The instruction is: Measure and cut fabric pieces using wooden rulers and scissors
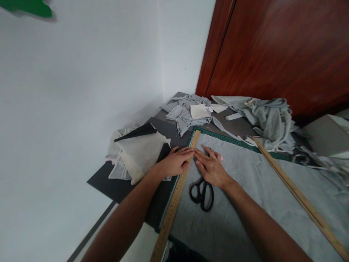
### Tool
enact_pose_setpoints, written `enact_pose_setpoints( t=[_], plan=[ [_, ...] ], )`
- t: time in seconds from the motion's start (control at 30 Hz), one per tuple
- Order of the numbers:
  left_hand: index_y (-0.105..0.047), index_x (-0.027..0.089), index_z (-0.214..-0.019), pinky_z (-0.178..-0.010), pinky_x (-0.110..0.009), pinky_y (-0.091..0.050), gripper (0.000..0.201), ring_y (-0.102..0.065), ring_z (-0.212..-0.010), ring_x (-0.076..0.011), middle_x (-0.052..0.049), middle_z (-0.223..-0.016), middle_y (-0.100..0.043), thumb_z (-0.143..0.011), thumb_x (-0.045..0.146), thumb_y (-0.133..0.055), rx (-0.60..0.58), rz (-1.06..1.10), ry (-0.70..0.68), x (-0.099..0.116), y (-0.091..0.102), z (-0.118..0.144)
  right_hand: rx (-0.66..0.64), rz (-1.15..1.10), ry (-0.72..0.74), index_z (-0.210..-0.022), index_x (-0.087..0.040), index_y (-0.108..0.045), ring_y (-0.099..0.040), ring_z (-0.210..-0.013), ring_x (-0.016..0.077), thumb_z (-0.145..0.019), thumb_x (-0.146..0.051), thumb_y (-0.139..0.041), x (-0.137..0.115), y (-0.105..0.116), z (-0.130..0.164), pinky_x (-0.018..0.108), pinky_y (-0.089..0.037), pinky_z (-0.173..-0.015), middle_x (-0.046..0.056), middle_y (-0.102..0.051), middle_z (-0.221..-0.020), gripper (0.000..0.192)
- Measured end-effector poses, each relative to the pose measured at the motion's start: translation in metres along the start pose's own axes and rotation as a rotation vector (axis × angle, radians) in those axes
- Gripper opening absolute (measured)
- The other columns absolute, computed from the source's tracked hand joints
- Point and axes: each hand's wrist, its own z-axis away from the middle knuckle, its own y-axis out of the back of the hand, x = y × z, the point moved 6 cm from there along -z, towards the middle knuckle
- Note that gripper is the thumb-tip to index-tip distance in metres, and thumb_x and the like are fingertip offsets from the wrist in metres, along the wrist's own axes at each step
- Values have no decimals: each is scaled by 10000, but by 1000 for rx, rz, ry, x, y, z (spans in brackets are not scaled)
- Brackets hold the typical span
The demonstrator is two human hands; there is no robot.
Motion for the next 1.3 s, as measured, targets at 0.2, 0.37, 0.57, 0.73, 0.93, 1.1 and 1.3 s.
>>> enact_pose_setpoints(
  t=[0.2,0.37,0.57,0.73,0.93,1.1,1.3],
  plan=[
    [-388,284,-1596,-1287,-569,-160,645,-298,-1581,-237,-82,-1678,-387,-966,207,-500,-7,4,2,0,0,0,4,3,6,-1542,-301,-528,-385,-1489,401,-1069,-365,-384,0,0,1,669,-353,-1091,54,-555,-1561,498],
    [-395,280,-1592,-1293,-548,-147,642,-298,-1580,-226,-73,-1673,-397,-964,205,-501,-4,3,8,1,1,0,12,3,2,-1523,-285,-551,-391,-1485,398,-1075,-363,-377,0,0,1,661,-343,-1098,48,-561,-1555,487],
    [-390,264,-1598,-1286,-533,-181,662,-288,-1583,-256,-90,-1672,-398,-954,254,-543,16,-5,23,-1,1,-1,12,11,4,-1530,-298,-547,-397,-1484,396,-1075,-372,-375,1,-1,1,656,-355,-1086,54,-567,-1548,492],
    [-435,256,-1572,-1285,-511,-200,626,-303,-1577,-249,-85,-1653,-432,-955,259,-539,24,-15,8,-3,0,-1,10,21,-4,-1519,-292,-561,-398,-1487,387,-1074,-373,-378,2,-2,1,643,-356,-1091,55,-576,-1540,488],
    [-466,241,-1549,-1279,-505,-210,604,-324,-1567,-239,-90,-1646,-442,-952,266,-547,38,-17,-3,-5,-1,-2,18,27,-2,-1503,-266,-580,-406,-1478,389,-1080,-363,-365,0,0,1,637,-359,-1085,63,-583,-1533,484],
    [-422,257,-1577,-1284,-512,-182,627,-303,-1576,-238,-79,-1661,-419,-962,268,-544,29,-6,10,-7,-4,-3,29,36,2,-1505,-269,-579,-424,-1462,389,-1078,-356,-370,0,1,1,616,-376,-1063,67,-595,-1522,483],
    [-406,260,-1589,-1284,-497,-161,634,-285,-1582,-235,-77,-1669,-406,-969,263,-537,20,-7,2,-5,-6,-3,20,12,-8,-1496,-249,-584,-402,-1475,387,-1083,-376,-367,4,0,4,614,-344,-1077,59,-585,-1532,484]
  ],
)
